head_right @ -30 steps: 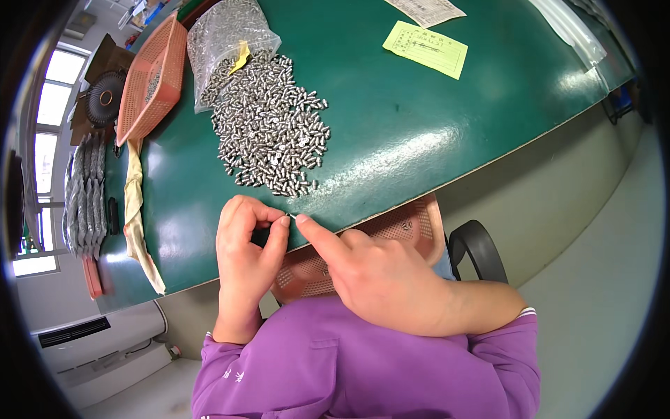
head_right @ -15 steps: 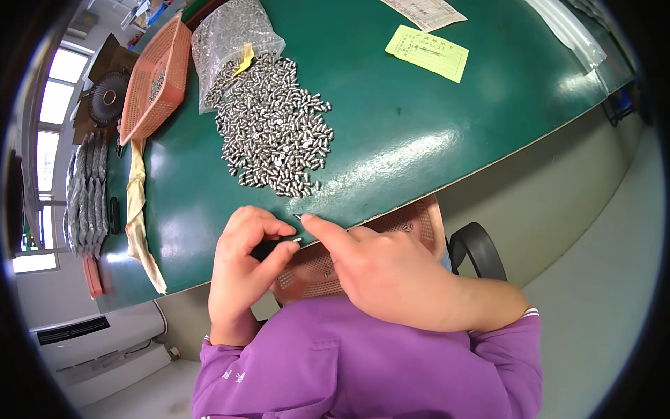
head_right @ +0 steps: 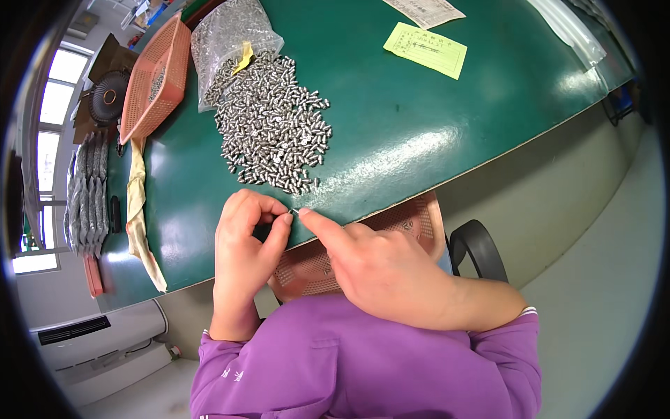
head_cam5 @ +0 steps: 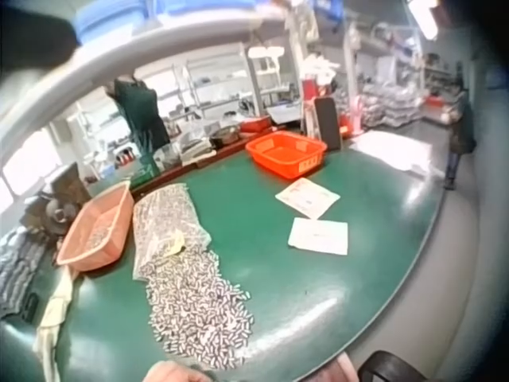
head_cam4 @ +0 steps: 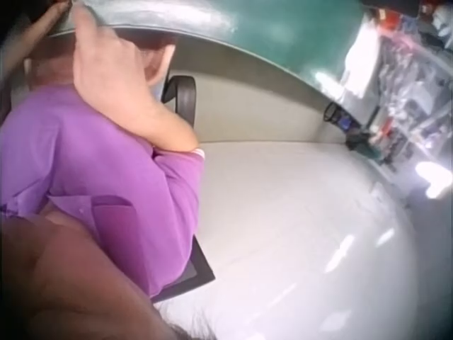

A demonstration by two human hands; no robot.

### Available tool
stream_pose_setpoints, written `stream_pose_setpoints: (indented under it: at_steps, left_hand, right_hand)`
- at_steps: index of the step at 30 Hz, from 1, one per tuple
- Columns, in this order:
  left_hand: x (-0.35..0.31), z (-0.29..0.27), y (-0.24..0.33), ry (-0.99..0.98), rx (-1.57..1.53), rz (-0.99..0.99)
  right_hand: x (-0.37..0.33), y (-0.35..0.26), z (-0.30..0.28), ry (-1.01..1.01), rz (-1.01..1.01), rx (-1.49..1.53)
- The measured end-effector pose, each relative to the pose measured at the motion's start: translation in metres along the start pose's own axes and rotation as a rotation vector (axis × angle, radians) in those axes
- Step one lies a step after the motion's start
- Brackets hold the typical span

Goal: Inspecting and cleaning small metal components on a workbench using a utility knife.

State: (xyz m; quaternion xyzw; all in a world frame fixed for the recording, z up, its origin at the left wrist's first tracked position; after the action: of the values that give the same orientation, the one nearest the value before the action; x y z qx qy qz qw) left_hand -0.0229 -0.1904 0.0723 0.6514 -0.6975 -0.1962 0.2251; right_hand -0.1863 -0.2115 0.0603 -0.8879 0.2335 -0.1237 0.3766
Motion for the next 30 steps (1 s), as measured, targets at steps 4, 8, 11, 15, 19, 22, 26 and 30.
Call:
stream_pose_setpoints:
  at_steps: [4,8,11,15,19,22,26,30]
  left_hand:
    - [-0.002,0.001,-0.001,0.028,0.002,0.011]
    - [-0.002,0.003,-0.003,0.031,-0.008,0.0]
    - [-0.002,0.003,-0.003,0.033,-0.004,0.008]
    - [-0.002,0.002,-0.002,0.033,-0.025,0.021]
    - [-0.002,0.001,-0.002,0.036,-0.044,0.019]
    - [-0.004,0.001,0.0,-0.054,-0.103,0.04]
    - [-0.002,-0.001,0.006,-0.056,-0.109,0.031]
    - [0.008,0.001,-0.001,0.103,0.016,0.019]
  right_hand:
    - [0.0,-0.003,0.001,-0.013,0.008,-0.049]
    - [0.0,-0.002,0.003,-0.036,0.019,-0.048]
    - [0.0,-0.001,0.003,-0.039,0.011,-0.023]
    - [0.003,-0.004,0.0,-0.102,0.028,-0.035]
    - [0.004,-0.007,-0.001,-0.121,0.02,-0.091]
    - [0.003,-0.002,0.001,-0.119,0.028,-0.112]
    - [-0.004,0.003,-0.006,-0.006,0.033,-0.015]
    - [-0.005,0.006,-0.007,0.02,0.071,-0.025]
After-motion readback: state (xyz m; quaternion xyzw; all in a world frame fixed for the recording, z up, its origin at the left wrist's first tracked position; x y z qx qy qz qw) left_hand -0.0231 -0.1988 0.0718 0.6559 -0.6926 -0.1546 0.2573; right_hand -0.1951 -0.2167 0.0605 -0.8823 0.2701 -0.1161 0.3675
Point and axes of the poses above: each hand's wrist, its own x-axis towards the middle knuckle, its own z-axis out of the palm, y = z × x, the point moved 7 cm from there along x, towards the middle knuckle, and after that the axes turned 14 degrees about -y, right-handed, at the moved point
